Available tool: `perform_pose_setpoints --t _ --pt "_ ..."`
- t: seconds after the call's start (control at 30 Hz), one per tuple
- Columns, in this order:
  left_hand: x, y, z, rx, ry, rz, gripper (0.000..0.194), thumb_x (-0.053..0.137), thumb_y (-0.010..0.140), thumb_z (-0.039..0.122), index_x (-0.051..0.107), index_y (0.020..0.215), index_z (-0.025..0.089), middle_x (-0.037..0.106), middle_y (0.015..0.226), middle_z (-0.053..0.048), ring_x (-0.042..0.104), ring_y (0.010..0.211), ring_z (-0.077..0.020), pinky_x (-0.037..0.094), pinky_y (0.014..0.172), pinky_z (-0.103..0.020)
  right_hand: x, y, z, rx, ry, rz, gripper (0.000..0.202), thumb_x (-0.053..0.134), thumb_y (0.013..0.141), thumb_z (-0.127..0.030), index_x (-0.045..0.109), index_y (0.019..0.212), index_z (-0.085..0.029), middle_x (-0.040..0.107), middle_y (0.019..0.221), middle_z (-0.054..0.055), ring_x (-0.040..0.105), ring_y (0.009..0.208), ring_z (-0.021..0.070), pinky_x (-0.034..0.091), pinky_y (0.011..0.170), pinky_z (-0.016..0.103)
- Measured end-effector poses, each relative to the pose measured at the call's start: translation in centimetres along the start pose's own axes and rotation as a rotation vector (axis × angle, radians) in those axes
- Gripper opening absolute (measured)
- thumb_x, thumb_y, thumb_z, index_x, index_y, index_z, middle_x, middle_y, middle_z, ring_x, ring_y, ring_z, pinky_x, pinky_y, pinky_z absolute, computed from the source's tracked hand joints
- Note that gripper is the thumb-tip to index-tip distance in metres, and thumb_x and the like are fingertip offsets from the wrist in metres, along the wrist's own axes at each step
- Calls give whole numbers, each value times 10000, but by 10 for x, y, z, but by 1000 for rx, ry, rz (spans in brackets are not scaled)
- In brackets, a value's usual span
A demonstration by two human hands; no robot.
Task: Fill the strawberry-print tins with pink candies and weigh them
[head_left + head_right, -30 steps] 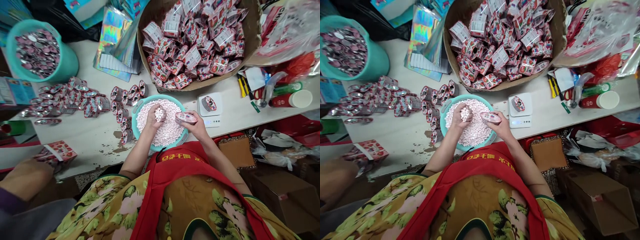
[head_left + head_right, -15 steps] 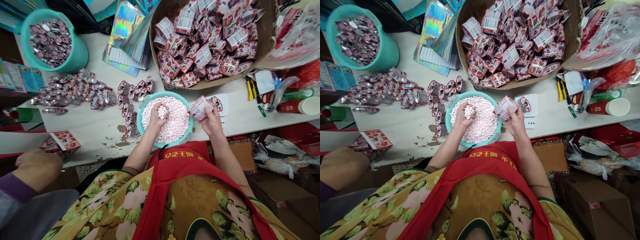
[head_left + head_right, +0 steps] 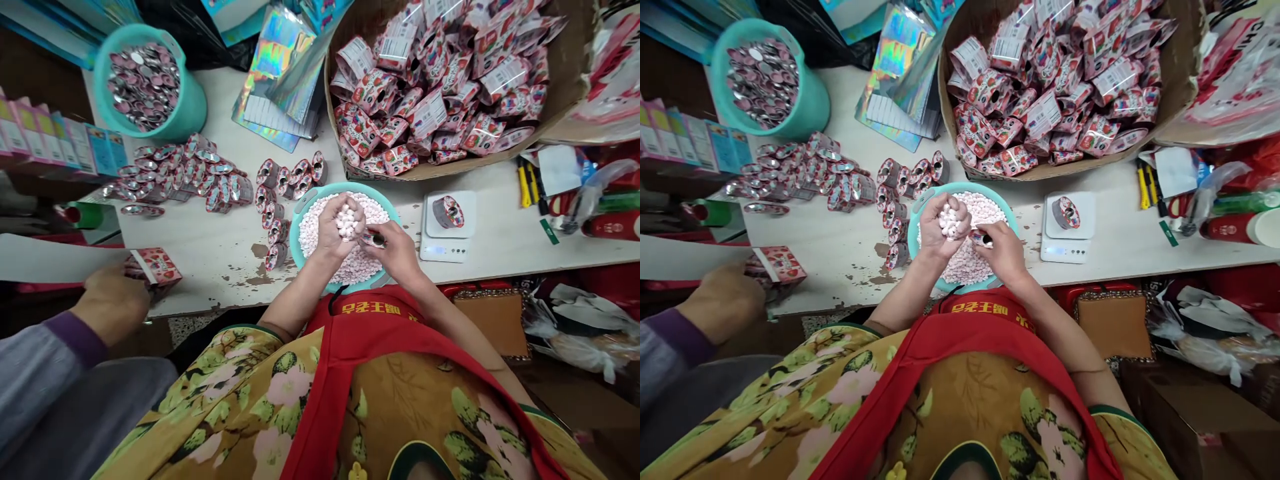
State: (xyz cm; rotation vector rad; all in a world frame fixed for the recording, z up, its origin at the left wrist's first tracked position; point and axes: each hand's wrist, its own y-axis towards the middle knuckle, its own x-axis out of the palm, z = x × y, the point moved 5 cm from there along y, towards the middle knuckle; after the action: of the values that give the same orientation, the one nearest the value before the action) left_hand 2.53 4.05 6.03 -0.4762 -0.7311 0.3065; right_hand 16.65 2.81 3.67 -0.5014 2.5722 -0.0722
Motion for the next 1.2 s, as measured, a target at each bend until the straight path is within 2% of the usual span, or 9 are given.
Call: perform_pose_setpoints --t 0.07,0.17,0.27,0.33,0.43,0.57,0.73,0.9,1.2 --pt "5 -2 -2 121 12 3 384 535 985 414 442 685 194 447 616 13 446 455 -81 361 414 -221 9 5 -10 0 -64 -39 331 786 731 -209 689 1045 -244 718 1026 64 679 989 292 543 887 434" --pt "0 -2 -6 249 23 65 391 579 960 407 421 671 196 479 662 10 524 529 -92 453 512 -238 13 11 -20 31 -35 -33 431 781 709 -183 626 1106 -246 738 1062 54 699 1008 298 552 881 427" --pt "-9 -1 -9 276 70 127 405 619 945 439 416 690 198 519 695 17 552 552 -91 488 574 -246 13 10 -24 21 43 -13 522 767 704 -169 582 1182 -268 744 1092 33 713 1026 280 559 899 411" --pt "-11 -1 -8 282 97 126 389 631 939 453 444 708 201 521 673 25 565 556 -99 494 584 -248 13 9 -25 10 70 -4 537 747 717 -169 568 1213 -270 740 1108 34 716 1022 269 563 900 406" --pt "-9 -1 -8 311 116 104 361 657 927 438 486 717 200 533 658 25 604 603 -117 514 625 -255 15 8 -24 5 79 7 578 730 721 -159 549 1261 -254 725 1170 59 713 1054 271 568 916 414" --pt "-7 0 -7 376 123 112 364 714 893 413 497 696 198 539 673 28 581 600 -104 504 630 -249 18 11 -21 7 82 37 644 740 716 -164 518 1313 -258 718 1222 69 709 1099 280 572 960 437" --pt "-9 4 -9 395 183 139 418 698 912 468 509 657 197 524 643 21 577 618 -110 514 657 -255 18 14 -19 16 65 55 673 723 708 -139 510 1333 -270 716 1246 66 706 1111 287 582 965 448" --pt "-8 6 -12 376 150 106 418 740 889 478 533 659 198 536 634 20 603 620 -126 519 616 -258 18 14 -18 18 46 42 671 706 720 -137 503 1345 -275 697 1306 72 694 1138 303 576 995 487" --pt "-4 14 -11 334 182 114 448 699 931 516 538 666 192 533 586 29 573 548 -100 479 557 -228 13 14 -20 60 50 49 644 736 719 -164 522 1320 -259 730 1203 80 705 1101 316 590 935 489"
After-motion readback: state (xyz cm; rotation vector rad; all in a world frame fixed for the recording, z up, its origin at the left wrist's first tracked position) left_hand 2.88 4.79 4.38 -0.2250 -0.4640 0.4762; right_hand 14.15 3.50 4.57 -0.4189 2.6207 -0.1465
